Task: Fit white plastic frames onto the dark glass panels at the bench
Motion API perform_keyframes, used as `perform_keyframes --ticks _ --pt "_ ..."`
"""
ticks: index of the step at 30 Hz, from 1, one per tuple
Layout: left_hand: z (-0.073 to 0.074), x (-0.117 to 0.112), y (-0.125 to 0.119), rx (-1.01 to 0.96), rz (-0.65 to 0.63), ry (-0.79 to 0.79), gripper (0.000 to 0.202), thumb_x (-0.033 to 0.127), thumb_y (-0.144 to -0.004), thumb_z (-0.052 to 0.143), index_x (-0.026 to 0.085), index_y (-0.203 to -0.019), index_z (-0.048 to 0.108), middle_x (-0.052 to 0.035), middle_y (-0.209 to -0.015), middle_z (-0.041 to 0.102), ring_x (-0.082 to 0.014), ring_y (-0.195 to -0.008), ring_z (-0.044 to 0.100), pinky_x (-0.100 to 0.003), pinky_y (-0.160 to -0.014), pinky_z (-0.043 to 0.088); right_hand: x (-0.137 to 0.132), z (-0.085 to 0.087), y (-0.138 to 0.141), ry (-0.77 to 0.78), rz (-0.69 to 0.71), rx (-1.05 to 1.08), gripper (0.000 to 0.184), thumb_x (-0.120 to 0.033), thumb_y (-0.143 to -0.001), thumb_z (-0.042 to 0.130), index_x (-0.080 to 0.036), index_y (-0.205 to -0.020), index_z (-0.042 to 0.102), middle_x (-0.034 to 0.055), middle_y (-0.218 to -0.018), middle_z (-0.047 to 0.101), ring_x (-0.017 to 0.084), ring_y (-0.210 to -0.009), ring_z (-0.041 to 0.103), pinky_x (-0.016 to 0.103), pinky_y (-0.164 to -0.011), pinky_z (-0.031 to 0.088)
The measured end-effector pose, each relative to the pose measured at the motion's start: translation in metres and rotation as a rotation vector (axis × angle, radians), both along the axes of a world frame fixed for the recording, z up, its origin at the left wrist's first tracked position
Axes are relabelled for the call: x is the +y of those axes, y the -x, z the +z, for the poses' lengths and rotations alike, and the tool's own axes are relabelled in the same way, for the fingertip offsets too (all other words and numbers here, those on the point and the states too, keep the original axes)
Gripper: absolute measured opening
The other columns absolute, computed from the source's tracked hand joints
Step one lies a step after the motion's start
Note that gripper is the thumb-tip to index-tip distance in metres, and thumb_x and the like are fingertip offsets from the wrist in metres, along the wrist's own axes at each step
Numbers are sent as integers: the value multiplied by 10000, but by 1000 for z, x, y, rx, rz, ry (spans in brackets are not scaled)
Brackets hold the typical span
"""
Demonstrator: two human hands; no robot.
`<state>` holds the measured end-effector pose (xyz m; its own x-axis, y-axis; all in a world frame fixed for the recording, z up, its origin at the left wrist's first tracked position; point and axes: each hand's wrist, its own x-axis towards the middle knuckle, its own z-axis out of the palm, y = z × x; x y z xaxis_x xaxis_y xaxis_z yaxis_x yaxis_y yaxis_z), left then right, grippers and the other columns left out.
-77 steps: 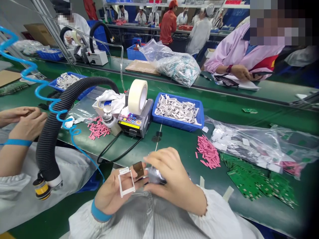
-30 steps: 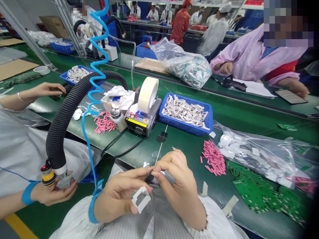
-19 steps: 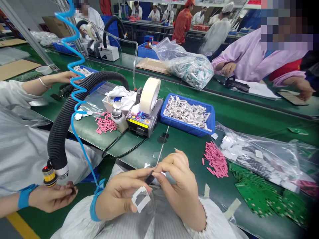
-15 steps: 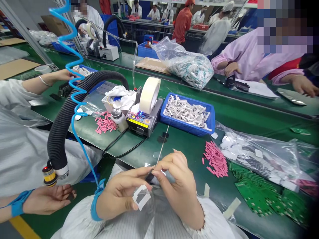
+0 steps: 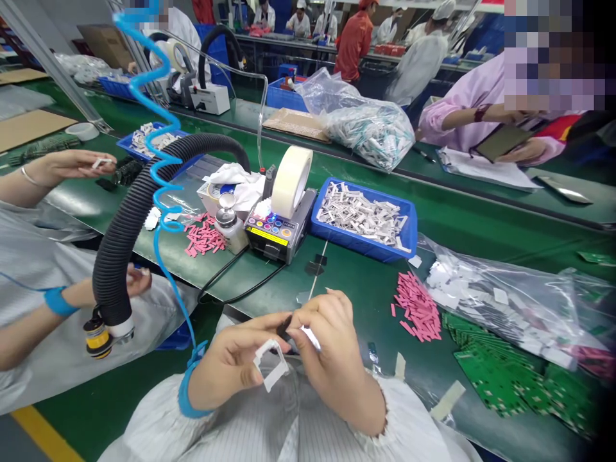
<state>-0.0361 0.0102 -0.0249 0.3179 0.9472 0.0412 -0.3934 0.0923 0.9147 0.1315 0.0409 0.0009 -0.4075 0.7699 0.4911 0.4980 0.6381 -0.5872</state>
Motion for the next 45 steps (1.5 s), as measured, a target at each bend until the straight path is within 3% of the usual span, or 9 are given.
perform_keyframes --ticks 4,7,12,15,20,36,45 --pt "-2 3 -1 -280 74 209 319 461 -708 655 229 -917 721 -104 -1279 580 -313 -1222 465 -495 -1049 291 -4 -1 -7 64 140 7 107 -124 -854 447 -197 -778 465 -13 -742 502 138 -735 487 405 -881 288" --pt "0 3 -2 -343 35 222 306 448 -714 653 216 -901 722 -114 -1245 603 -317 -1178 508 -519 -1058 266 -2 1 -14 96 101 87 109 -126 -852 482 -203 -774 483 -16 -711 508 136 -708 483 351 -790 347" --pt "0 -2 -5 -183 -43 88 320 449 -683 683 226 -906 731 -119 -1253 589 -336 -1178 493 -482 -992 349 5 11 -15 -30 -8 86 102 -124 -828 553 -211 -774 549 -18 -685 555 144 -679 515 387 -815 337" --pt "0 -2 -4 -55 -68 -10 333 433 -693 680 235 -959 722 -132 -1283 564 -332 -1170 502 -448 -952 387 6 13 -12 -25 -46 61 116 -136 -831 555 -213 -744 557 -14 -677 568 151 -686 527 399 -818 338" --pt "7 0 -3 -9 -95 -85 312 394 -710 679 263 -990 713 -129 -1272 576 -311 -1144 536 -400 -902 445 6 11 -13 -6 -61 62 113 -146 -831 560 -212 -739 558 -14 -672 568 147 -680 525 396 -801 355" --pt "11 3 -2 84 -84 -172 305 336 -718 681 282 -1018 700 -120 -1264 587 -282 -1096 576 -381 -886 464 0 7 -10 6 -99 63 143 -123 -841 530 -212 -732 558 -18 -682 572 142 -683 510 386 -798 345" --pt "7 3 -1 75 -31 -116 302 388 -700 685 256 -969 722 -146 -1238 601 -305 -1116 563 -412 -906 453 3 2 -7 -61 -80 1 135 -99 -837 492 -213 -776 529 -18 -716 567 151 -730 504 417 -872 285"
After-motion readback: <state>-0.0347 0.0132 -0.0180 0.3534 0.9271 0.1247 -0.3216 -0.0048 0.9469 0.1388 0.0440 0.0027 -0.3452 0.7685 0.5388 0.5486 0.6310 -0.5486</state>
